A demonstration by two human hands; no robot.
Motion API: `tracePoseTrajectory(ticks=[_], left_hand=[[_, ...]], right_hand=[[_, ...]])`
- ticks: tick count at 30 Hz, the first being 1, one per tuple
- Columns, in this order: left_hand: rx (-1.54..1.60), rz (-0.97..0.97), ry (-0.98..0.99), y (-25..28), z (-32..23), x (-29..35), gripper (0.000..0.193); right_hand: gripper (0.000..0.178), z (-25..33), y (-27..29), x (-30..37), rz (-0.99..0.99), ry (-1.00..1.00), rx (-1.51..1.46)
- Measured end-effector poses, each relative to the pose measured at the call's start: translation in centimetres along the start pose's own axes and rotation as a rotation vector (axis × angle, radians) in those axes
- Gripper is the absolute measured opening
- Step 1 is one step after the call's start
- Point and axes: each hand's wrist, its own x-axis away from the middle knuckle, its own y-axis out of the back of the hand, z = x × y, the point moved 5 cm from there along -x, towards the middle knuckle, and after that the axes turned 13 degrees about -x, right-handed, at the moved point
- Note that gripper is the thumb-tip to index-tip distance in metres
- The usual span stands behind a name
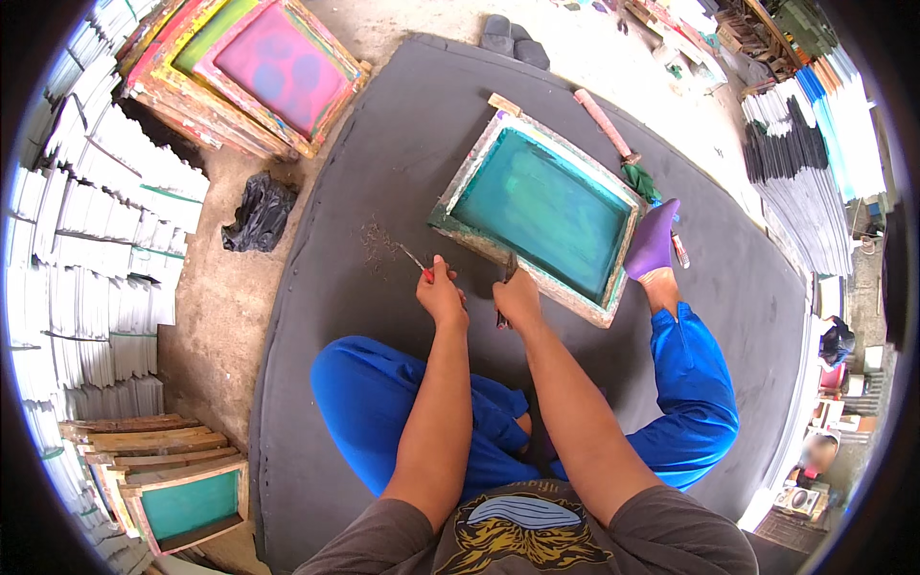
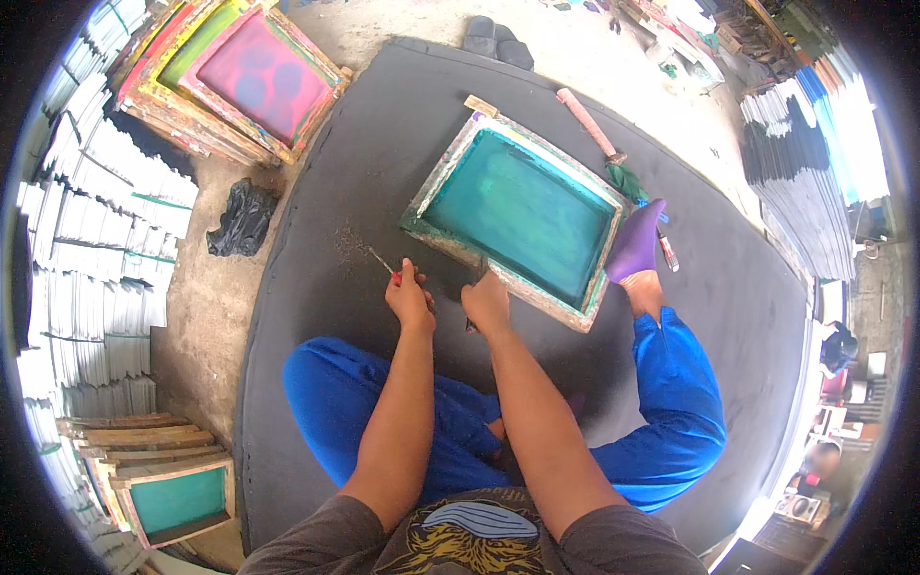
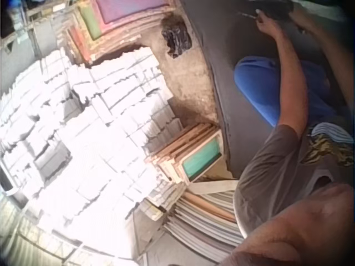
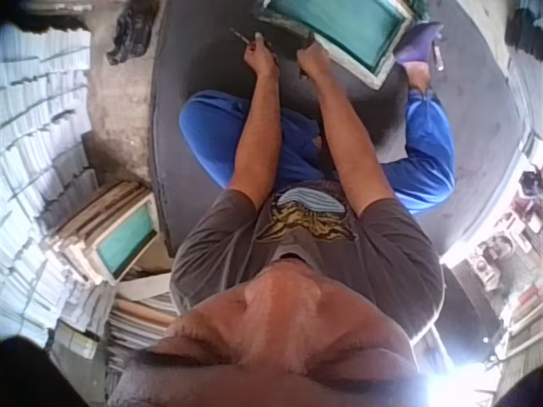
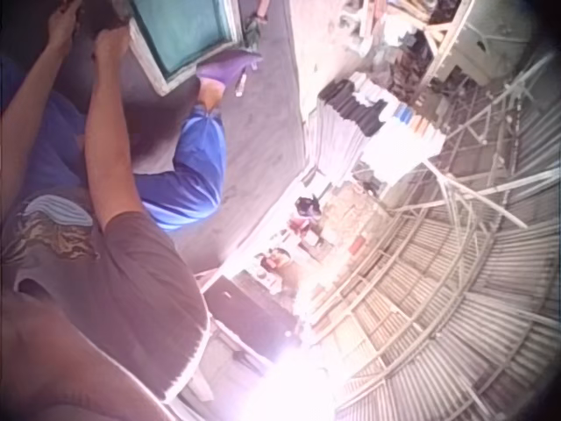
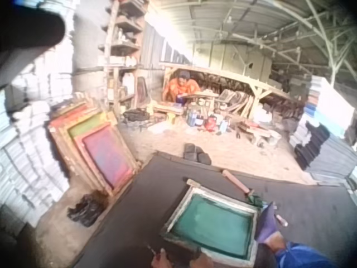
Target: The person sits on the floor and uses pliers and a screwdriver to remove staples and debris from the edges of a green screen printing frame. They then apply a strip of tape along the frame's edge and press it down.
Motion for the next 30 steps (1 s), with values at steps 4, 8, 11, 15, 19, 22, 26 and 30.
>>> tracePoseTrajectory(ticks=[4,8,11,15,19,22,26,30], left_hand=[[-0.06,0.029,-0.037,0.0,-0.2,0.0,0.033],[-0.306,0.266,-0.149,-0.9,-1.6,1.2,0.031],[-0.362,0.295,-0.21,-1.0,-1.5,1.7,0.032],[-0.39,0.316,-0.177,1.0,-2.6,2.1,0.029],[-0.432,0.316,-0.191,1.9,-4.1,3.8,0.023],[-0.517,0.274,-0.276,2.4,-4.7,3.6,0.021],[-0.533,0.179,-0.36,2.7,-5.6,2.0,0.021],[-0.809,0.101,-0.482,4.0,-7.2,-0.7,0.024]], right_hand=[[0.016,0.2,-0.7,1.6,0.087,-0.037,-0.376],[0.016,-0.9,-2.7,2.3,0.244,0.218,-0.35],[0.017,-0.8,-3.4,2.7,0.373,0.305,-0.332],[0.018,3.8,-1.3,7.0,0.681,0.005,-0.51],[0.02,4.3,-0.3,7.8,0.83,-0.033,-0.468],[0.026,3.8,-1.0,7.6,0.879,-0.073,-0.454],[0.037,2.3,-1.7,6.7,0.798,-0.147,-0.616],[0.042,1.2,-1.6,5.0,0.63,-0.244,-0.831]])
